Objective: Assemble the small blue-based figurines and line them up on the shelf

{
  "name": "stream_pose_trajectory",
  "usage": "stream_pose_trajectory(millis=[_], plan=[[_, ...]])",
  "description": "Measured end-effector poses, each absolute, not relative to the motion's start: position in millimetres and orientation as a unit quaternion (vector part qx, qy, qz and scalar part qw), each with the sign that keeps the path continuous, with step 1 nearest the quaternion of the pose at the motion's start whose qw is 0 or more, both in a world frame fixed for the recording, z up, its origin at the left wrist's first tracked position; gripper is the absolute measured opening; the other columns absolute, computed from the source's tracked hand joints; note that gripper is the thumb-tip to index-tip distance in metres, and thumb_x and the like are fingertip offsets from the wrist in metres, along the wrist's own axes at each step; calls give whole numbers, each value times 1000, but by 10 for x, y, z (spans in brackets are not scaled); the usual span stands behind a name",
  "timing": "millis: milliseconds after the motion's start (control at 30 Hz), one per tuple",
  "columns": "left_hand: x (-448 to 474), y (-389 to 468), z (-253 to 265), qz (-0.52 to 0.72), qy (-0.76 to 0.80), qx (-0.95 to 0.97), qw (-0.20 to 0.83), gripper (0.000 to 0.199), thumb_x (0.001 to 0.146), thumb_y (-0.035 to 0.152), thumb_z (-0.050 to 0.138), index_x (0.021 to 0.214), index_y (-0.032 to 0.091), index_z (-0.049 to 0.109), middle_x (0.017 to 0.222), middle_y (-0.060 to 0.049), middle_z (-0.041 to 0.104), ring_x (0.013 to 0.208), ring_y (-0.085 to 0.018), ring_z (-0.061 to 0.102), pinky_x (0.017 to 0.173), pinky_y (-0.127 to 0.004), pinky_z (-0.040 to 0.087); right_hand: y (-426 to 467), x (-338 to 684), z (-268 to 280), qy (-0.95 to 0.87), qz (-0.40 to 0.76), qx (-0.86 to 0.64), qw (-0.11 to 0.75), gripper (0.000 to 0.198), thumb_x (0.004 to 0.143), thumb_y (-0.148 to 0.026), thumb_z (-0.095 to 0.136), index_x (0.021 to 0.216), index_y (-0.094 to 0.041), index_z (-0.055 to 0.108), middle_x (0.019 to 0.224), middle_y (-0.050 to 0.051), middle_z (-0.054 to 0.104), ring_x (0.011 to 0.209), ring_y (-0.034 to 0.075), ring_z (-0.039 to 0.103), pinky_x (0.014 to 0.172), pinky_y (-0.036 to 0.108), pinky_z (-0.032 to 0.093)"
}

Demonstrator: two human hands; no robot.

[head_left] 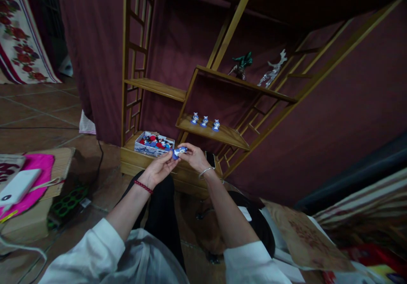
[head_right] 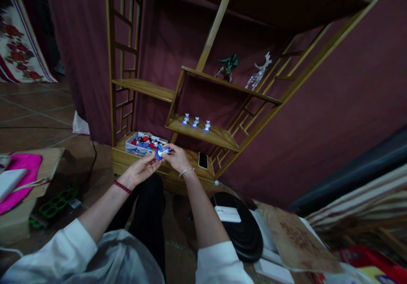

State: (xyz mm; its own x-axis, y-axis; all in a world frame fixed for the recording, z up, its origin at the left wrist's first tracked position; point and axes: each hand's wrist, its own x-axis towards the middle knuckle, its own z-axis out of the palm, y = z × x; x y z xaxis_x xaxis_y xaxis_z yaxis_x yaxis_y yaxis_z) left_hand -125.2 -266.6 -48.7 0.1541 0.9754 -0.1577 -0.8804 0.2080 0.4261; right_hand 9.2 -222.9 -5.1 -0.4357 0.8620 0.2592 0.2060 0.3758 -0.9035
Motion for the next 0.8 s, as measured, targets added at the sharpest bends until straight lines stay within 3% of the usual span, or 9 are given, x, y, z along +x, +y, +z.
stream_pose_trajectory(millis=[400,800], plan=[[-1187,-2691,-540,591,222,139,763,6,76,15,59,79,10,61,76,-8,65,70,-13,63,65,-21,52,-2269,210,106,-868,216,-335,295,21,67,-19,57,87,-20,64,77,0,57,65,10,51,61,21,41],[-1191,-2613,-551,578,215,153,772,16,76,25,58,83,10,60,74,-8,64,66,-12,61,61,-20,50,-2211,229,182,-856,284,-332,278,22,67,-22,58,88,-19,63,78,-2,60,69,12,53,66,22,42]])
